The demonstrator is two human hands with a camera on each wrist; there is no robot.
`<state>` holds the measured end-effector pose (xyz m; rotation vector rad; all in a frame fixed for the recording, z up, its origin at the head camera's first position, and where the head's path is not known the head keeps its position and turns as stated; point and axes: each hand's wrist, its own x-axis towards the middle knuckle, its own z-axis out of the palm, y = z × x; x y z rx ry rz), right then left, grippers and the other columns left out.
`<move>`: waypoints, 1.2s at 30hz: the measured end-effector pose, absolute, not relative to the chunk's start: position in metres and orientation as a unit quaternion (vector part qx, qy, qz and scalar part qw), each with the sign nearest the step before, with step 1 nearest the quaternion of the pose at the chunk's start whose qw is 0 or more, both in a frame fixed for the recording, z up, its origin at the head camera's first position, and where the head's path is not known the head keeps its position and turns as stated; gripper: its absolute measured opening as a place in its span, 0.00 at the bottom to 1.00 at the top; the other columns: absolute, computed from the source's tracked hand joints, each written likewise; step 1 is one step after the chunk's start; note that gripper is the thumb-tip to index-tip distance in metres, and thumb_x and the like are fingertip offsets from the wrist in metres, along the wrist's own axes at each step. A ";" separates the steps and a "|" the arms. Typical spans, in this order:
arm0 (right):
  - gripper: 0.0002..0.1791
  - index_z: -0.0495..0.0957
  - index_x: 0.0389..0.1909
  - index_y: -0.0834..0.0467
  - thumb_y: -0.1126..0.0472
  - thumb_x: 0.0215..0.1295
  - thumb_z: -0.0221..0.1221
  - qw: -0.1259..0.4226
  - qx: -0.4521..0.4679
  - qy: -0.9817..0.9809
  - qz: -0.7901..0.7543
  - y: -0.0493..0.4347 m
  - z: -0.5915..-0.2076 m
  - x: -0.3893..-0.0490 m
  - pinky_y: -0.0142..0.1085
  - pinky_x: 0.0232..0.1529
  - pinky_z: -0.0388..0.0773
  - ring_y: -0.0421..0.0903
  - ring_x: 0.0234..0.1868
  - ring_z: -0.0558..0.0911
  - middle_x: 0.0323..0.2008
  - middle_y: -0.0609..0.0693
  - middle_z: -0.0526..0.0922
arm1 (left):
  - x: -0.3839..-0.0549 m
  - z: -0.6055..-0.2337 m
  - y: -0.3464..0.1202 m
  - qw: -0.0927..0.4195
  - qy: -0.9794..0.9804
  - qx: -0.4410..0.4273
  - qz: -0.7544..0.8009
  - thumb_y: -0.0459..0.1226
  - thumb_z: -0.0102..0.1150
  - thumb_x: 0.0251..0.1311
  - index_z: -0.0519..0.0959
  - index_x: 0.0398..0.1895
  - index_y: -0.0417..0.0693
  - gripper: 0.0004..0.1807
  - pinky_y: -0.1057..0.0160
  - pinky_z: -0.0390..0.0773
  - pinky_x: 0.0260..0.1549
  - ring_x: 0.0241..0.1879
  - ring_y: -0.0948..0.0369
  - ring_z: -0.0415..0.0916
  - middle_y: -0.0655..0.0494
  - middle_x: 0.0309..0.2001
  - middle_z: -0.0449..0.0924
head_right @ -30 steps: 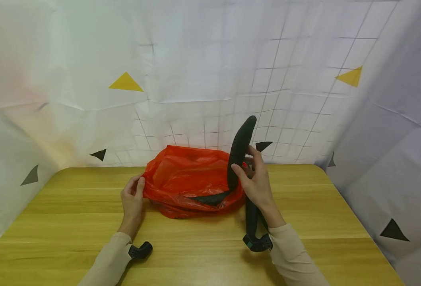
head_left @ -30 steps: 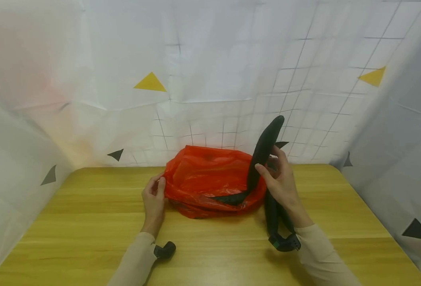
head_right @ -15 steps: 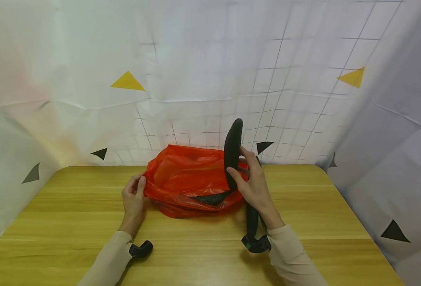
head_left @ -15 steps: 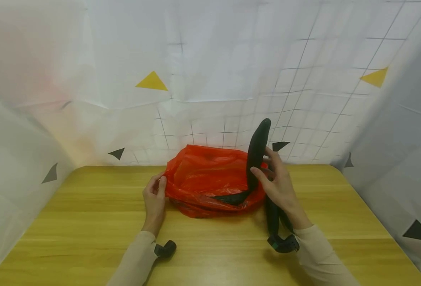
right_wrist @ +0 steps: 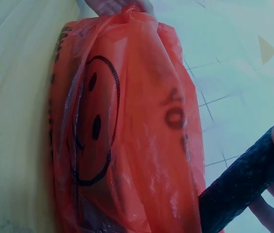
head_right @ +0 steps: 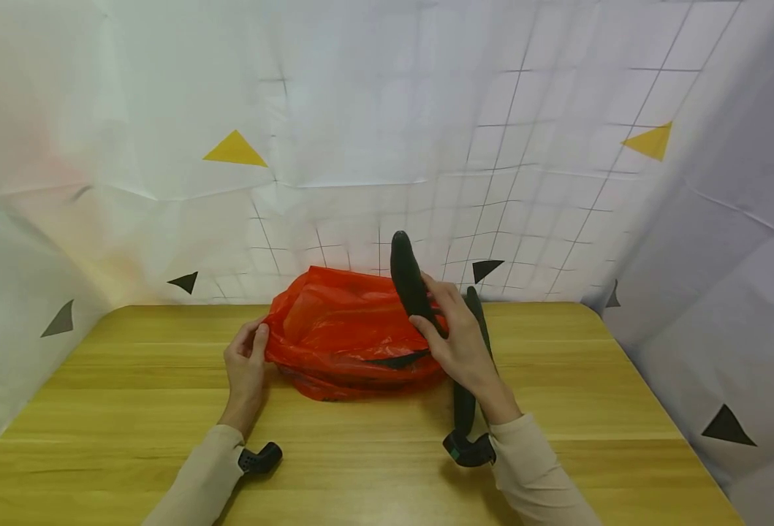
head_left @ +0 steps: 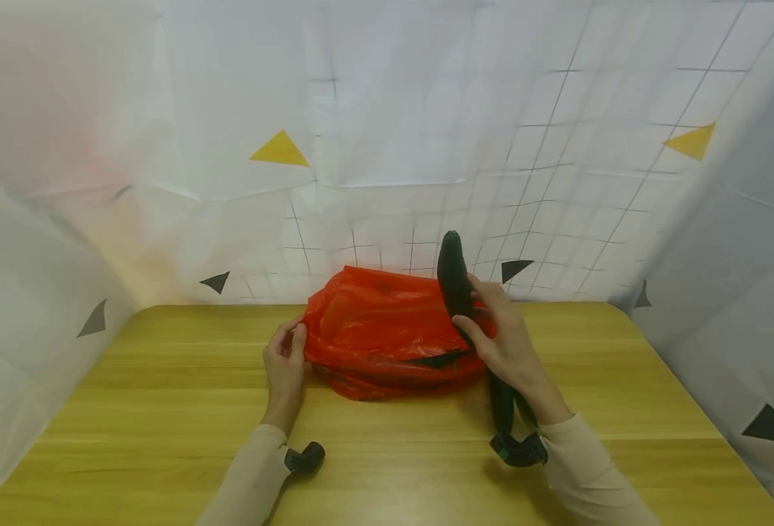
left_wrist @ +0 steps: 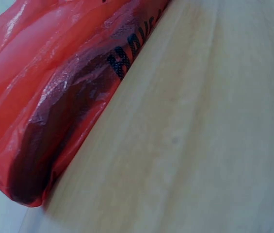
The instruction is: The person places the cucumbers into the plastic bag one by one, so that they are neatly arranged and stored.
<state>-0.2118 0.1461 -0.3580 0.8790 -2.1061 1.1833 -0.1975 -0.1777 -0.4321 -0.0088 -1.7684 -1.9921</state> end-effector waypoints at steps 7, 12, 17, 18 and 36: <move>0.38 0.65 0.66 0.56 0.74 0.52 0.64 0.259 0.336 -0.785 0.451 0.143 -0.363 -0.213 0.40 0.46 0.81 0.48 0.51 0.78 0.51 0.55 0.74 | -0.198 -0.433 -0.179 0.234 -0.640 -0.005 -0.732 0.38 0.54 0.65 0.76 0.52 0.35 0.17 0.74 0.79 0.42 0.41 0.65 0.74 0.61 0.41 0.78; 0.39 0.64 0.67 0.56 0.73 0.53 0.64 0.255 0.338 -0.799 0.428 0.141 -0.370 -0.215 0.40 0.48 0.80 0.50 0.52 0.77 0.55 0.55 0.73 | -0.206 -0.445 -0.182 0.234 -0.637 -0.002 -0.735 0.39 0.54 0.65 0.77 0.53 0.39 0.17 0.74 0.79 0.43 0.42 0.64 0.74 0.59 0.42 0.78; 0.38 0.64 0.67 0.52 0.69 0.55 0.65 0.250 0.334 -0.817 0.398 0.140 -0.376 -0.217 0.36 0.50 0.79 0.46 0.52 0.76 0.56 0.51 0.74 | -0.210 -0.451 -0.184 0.238 -0.642 0.000 -0.729 0.41 0.54 0.65 0.77 0.53 0.42 0.17 0.74 0.78 0.45 0.44 0.63 0.74 0.58 0.45 0.78; 0.38 0.64 0.67 0.51 0.68 0.55 0.65 0.248 0.332 -0.820 0.393 0.140 -0.377 -0.217 0.36 0.51 0.78 0.45 0.52 0.75 0.55 0.51 0.74 | -0.210 -0.451 -0.184 0.237 -0.642 0.000 -0.729 0.42 0.55 0.65 0.77 0.53 0.42 0.17 0.74 0.78 0.45 0.44 0.63 0.74 0.58 0.45 0.78; 0.34 0.64 0.66 0.49 0.66 0.58 0.63 0.217 0.340 -0.834 0.376 0.130 -0.382 -0.217 0.42 0.55 0.76 0.44 0.54 0.76 0.55 0.48 0.74 | -0.204 -0.441 -0.180 0.239 -0.634 -0.004 -0.736 0.37 0.54 0.65 0.76 0.52 0.36 0.17 0.74 0.78 0.44 0.42 0.65 0.74 0.60 0.43 0.78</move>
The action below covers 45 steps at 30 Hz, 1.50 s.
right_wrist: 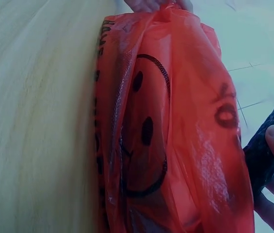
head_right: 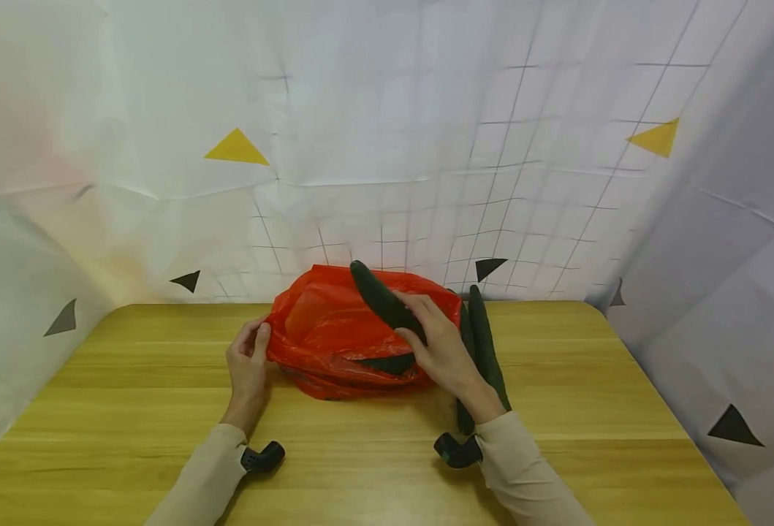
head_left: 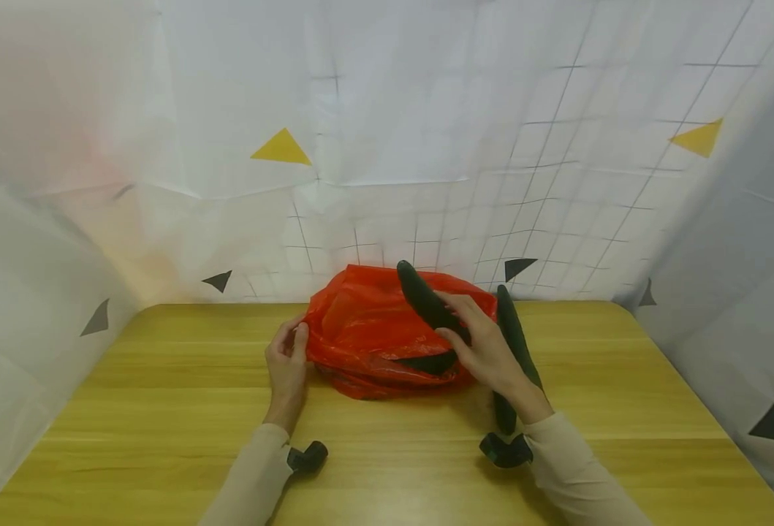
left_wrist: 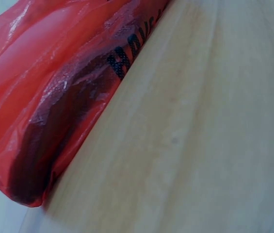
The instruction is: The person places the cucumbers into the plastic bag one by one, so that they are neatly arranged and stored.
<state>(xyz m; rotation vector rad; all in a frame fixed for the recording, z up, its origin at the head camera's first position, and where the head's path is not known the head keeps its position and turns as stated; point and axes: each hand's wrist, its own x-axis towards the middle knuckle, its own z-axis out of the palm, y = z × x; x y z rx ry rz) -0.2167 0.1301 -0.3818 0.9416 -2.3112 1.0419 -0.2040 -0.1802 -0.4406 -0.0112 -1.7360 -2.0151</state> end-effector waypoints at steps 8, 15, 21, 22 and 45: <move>0.31 0.65 0.65 0.48 0.63 0.61 0.61 0.213 0.338 -0.838 0.371 0.126 -0.387 -0.218 0.39 0.54 0.75 0.41 0.53 0.75 0.55 0.47 0.74 | -0.212 -0.454 -0.182 0.251 -0.637 -0.013 -0.729 0.43 0.55 0.64 0.77 0.52 0.43 0.18 0.72 0.78 0.46 0.45 0.61 0.75 0.56 0.48 0.79; 0.31 0.65 0.65 0.48 0.62 0.61 0.61 0.208 0.335 -0.843 0.365 0.124 -0.388 -0.219 0.41 0.55 0.75 0.41 0.53 0.75 0.54 0.46 0.74 | -0.212 -0.454 -0.183 0.252 -0.634 -0.015 -0.731 0.43 0.55 0.64 0.77 0.52 0.42 0.18 0.72 0.78 0.47 0.45 0.61 0.75 0.56 0.47 0.79; 0.31 0.65 0.65 0.49 0.64 0.61 0.61 0.210 0.343 -0.844 0.356 0.119 -0.389 -0.220 0.42 0.55 0.75 0.42 0.52 0.75 0.54 0.47 0.74 | -0.212 -0.454 -0.183 0.258 -0.635 -0.021 -0.728 0.43 0.55 0.64 0.76 0.53 0.42 0.18 0.72 0.78 0.48 0.46 0.61 0.75 0.56 0.48 0.78; 0.31 0.65 0.65 0.49 0.64 0.61 0.61 0.210 0.346 -0.843 0.354 0.118 -0.389 -0.220 0.42 0.55 0.76 0.42 0.52 0.75 0.54 0.47 0.75 | -0.212 -0.454 -0.183 0.258 -0.634 -0.022 -0.729 0.43 0.55 0.64 0.76 0.52 0.42 0.18 0.72 0.78 0.48 0.46 0.61 0.75 0.56 0.48 0.78; 0.27 0.69 0.63 0.53 0.64 0.62 0.60 0.187 0.358 -0.850 0.338 0.107 -0.404 -0.224 0.43 0.57 0.74 0.43 0.57 0.74 0.55 0.46 0.76 | -0.211 -0.453 -0.183 0.250 -0.646 -0.014 -0.721 0.43 0.54 0.65 0.76 0.54 0.44 0.18 0.73 0.77 0.47 0.46 0.62 0.74 0.58 0.49 0.79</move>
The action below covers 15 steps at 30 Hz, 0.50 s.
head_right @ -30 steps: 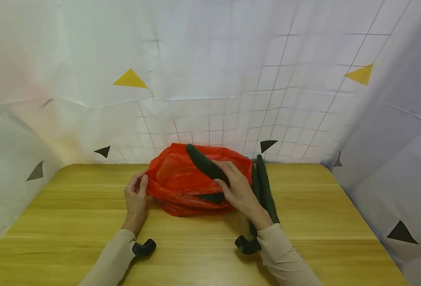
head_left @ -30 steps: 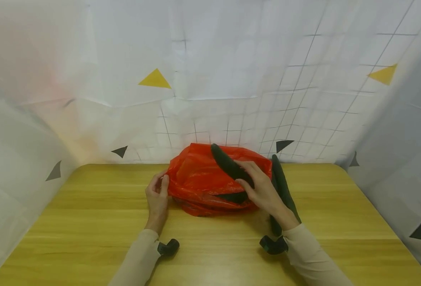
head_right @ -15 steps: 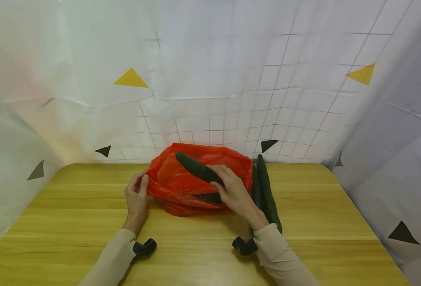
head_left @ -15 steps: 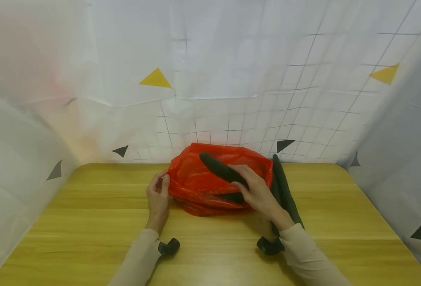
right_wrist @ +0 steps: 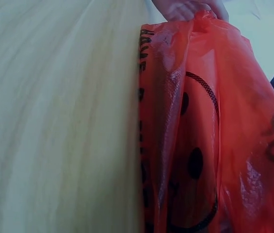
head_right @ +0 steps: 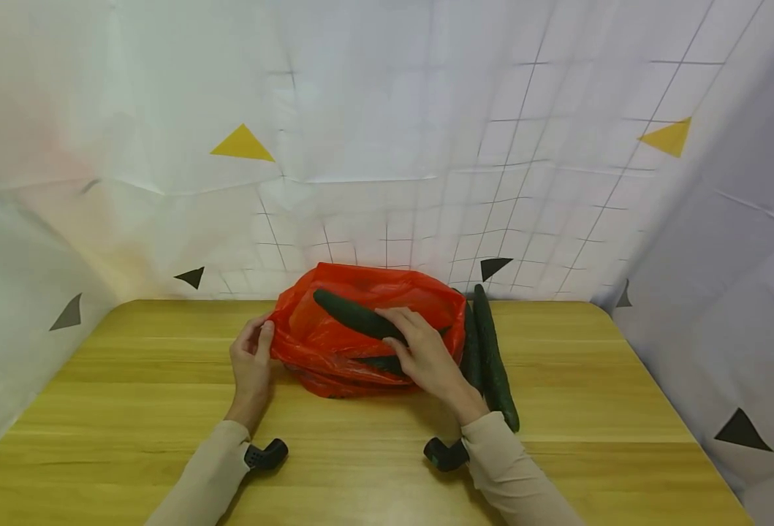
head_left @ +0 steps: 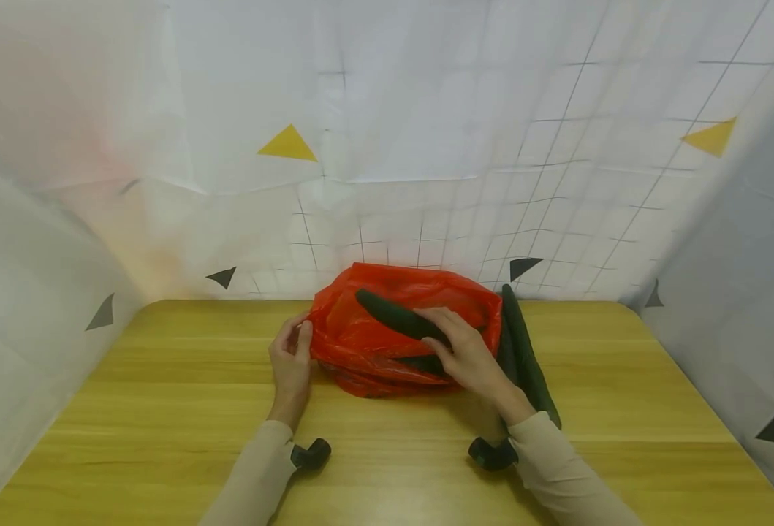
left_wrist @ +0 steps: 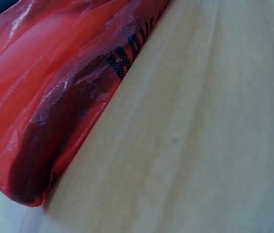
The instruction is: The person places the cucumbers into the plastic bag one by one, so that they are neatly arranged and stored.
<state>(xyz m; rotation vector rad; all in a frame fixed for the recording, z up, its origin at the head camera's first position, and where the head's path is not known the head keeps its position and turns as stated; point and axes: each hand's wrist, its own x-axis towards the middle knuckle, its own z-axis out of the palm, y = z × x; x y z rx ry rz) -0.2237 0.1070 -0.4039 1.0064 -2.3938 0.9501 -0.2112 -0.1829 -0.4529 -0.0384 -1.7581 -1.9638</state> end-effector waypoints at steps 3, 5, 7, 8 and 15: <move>0.26 0.69 0.62 0.53 0.64 0.62 0.60 0.184 0.357 -0.851 0.339 0.105 -0.407 -0.225 0.42 0.57 0.74 0.42 0.57 0.74 0.55 0.45 0.76 | -0.212 -0.453 -0.183 0.253 -0.646 -0.016 -0.720 0.43 0.55 0.65 0.77 0.53 0.43 0.18 0.73 0.77 0.46 0.45 0.62 0.74 0.58 0.47 0.79; 0.26 0.70 0.62 0.52 0.65 0.62 0.60 0.182 0.356 -0.852 0.338 0.104 -0.409 -0.225 0.42 0.57 0.74 0.42 0.57 0.74 0.55 0.45 0.76 | -0.212 -0.454 -0.183 0.254 -0.644 -0.017 -0.721 0.42 0.54 0.65 0.77 0.53 0.42 0.18 0.73 0.77 0.46 0.44 0.62 0.75 0.58 0.46 0.79; 0.26 0.70 0.62 0.52 0.66 0.61 0.60 0.180 0.358 -0.852 0.336 0.103 -0.411 -0.225 0.42 0.57 0.74 0.43 0.57 0.74 0.55 0.45 0.76 | -0.211 -0.454 -0.183 0.255 -0.640 -0.020 -0.724 0.41 0.54 0.65 0.76 0.53 0.41 0.17 0.73 0.78 0.45 0.43 0.63 0.75 0.58 0.46 0.79; 0.26 0.70 0.62 0.52 0.66 0.62 0.60 0.178 0.359 -0.853 0.334 0.103 -0.411 -0.225 0.42 0.57 0.74 0.43 0.57 0.74 0.55 0.45 0.76 | -0.211 -0.454 -0.183 0.256 -0.640 -0.021 -0.724 0.41 0.54 0.65 0.76 0.53 0.41 0.17 0.73 0.78 0.45 0.43 0.63 0.75 0.58 0.45 0.79; 0.25 0.70 0.61 0.53 0.64 0.62 0.60 0.167 0.365 -0.858 0.320 0.099 -0.414 -0.224 0.43 0.57 0.74 0.43 0.56 0.75 0.55 0.45 0.76 | -0.211 -0.453 -0.183 0.261 -0.644 -0.026 -0.718 0.41 0.54 0.65 0.77 0.52 0.40 0.17 0.73 0.77 0.46 0.44 0.63 0.76 0.56 0.45 0.79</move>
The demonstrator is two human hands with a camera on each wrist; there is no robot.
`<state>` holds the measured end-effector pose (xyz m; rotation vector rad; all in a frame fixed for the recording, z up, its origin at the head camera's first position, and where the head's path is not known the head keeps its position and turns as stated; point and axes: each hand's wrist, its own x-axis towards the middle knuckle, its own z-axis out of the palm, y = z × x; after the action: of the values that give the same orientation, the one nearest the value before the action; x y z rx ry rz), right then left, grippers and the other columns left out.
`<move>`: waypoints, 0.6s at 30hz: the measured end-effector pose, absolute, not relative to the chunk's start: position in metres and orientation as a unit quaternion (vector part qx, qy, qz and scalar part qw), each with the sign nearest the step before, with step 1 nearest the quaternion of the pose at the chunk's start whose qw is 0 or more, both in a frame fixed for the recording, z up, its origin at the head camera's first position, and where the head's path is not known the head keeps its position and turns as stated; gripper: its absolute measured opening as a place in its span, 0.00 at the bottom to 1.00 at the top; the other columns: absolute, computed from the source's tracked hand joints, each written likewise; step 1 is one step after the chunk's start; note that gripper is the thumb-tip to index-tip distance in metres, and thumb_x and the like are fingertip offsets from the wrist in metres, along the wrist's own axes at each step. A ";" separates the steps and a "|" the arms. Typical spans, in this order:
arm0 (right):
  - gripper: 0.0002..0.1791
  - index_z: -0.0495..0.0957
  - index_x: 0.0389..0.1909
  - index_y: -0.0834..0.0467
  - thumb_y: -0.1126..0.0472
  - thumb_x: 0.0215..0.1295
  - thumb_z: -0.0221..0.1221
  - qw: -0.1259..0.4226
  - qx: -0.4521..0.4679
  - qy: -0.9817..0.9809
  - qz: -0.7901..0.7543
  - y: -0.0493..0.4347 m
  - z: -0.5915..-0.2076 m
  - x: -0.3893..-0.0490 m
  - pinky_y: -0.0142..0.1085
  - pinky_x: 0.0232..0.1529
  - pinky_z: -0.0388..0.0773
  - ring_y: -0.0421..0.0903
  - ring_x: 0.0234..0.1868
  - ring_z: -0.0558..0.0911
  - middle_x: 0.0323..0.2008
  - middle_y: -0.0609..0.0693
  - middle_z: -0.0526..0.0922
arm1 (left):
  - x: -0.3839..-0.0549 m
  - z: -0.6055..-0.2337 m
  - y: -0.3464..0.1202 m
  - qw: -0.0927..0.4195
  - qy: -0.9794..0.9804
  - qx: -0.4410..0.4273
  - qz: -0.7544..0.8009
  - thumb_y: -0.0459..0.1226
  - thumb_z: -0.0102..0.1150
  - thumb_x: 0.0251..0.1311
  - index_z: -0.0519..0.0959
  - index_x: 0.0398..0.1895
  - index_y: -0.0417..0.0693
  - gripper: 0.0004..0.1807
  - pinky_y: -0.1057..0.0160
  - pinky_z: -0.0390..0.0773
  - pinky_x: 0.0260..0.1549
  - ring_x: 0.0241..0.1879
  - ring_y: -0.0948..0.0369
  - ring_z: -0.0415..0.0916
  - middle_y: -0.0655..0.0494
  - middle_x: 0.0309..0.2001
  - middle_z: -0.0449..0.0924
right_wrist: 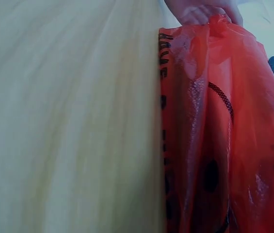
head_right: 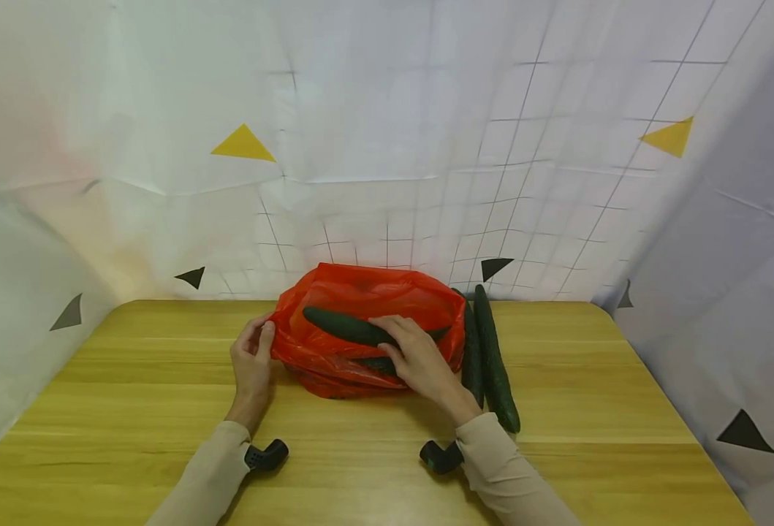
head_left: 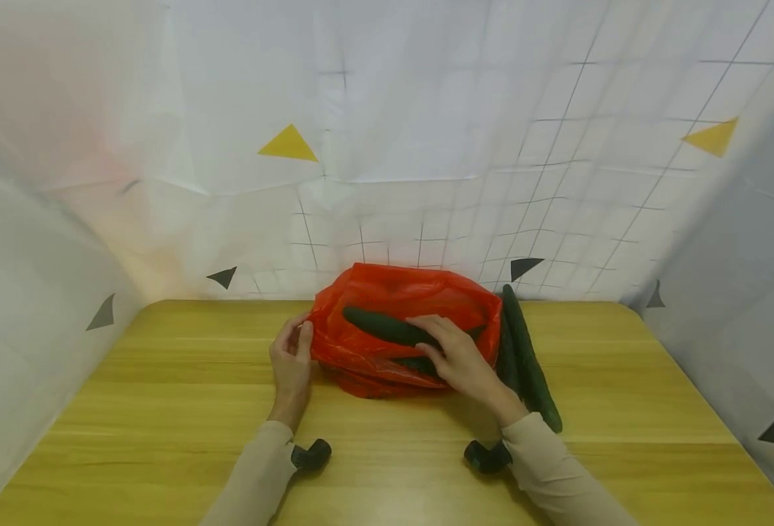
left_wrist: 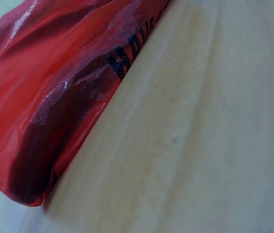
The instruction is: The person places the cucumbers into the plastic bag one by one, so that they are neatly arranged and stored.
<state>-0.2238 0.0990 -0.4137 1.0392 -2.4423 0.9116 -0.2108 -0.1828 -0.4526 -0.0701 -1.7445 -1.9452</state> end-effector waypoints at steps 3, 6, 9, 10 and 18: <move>0.25 0.71 0.61 0.53 0.65 0.62 0.60 0.161 0.367 -0.861 0.314 0.096 -0.415 -0.223 0.43 0.56 0.75 0.43 0.55 0.75 0.55 0.45 0.77 | -0.211 -0.453 -0.183 0.260 -0.649 -0.026 -0.715 0.41 0.54 0.65 0.77 0.53 0.41 0.17 0.73 0.78 0.45 0.43 0.63 0.76 0.57 0.45 0.80; 0.25 0.71 0.61 0.53 0.65 0.62 0.60 0.160 0.368 -0.863 0.305 0.095 -0.417 -0.222 0.42 0.55 0.76 0.43 0.54 0.76 0.54 0.45 0.77 | -0.212 -0.454 -0.183 0.260 -0.649 -0.027 -0.715 0.41 0.54 0.65 0.77 0.53 0.41 0.17 0.73 0.78 0.44 0.43 0.63 0.76 0.57 0.45 0.80; 0.25 0.70 0.61 0.52 0.65 0.62 0.59 0.160 0.368 -0.866 0.299 0.094 -0.420 -0.222 0.42 0.55 0.75 0.44 0.55 0.76 0.54 0.45 0.77 | -0.213 -0.454 -0.183 0.262 -0.645 -0.033 -0.717 0.41 0.54 0.65 0.77 0.53 0.41 0.17 0.72 0.79 0.43 0.43 0.63 0.76 0.58 0.45 0.80; 0.24 0.71 0.61 0.52 0.65 0.63 0.59 0.159 0.367 -0.868 0.296 0.094 -0.420 -0.222 0.42 0.56 0.75 0.44 0.55 0.76 0.54 0.45 0.78 | -0.213 -0.454 -0.183 0.263 -0.645 -0.036 -0.716 0.41 0.54 0.66 0.77 0.53 0.41 0.17 0.73 0.78 0.43 0.43 0.63 0.76 0.58 0.45 0.80; 0.22 0.73 0.58 0.54 0.65 0.63 0.59 0.146 0.378 -0.871 0.277 0.093 -0.423 -0.224 0.43 0.59 0.74 0.45 0.57 0.77 0.54 0.46 0.79 | -0.213 -0.455 -0.182 0.278 -0.643 -0.036 -0.713 0.41 0.55 0.64 0.78 0.50 0.40 0.16 0.73 0.78 0.42 0.41 0.64 0.76 0.58 0.44 0.80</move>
<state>-0.2236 0.0925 -0.4234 1.0884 -2.5098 0.7967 -0.2135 -0.1822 -0.4552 -0.0962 -1.7256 -1.9123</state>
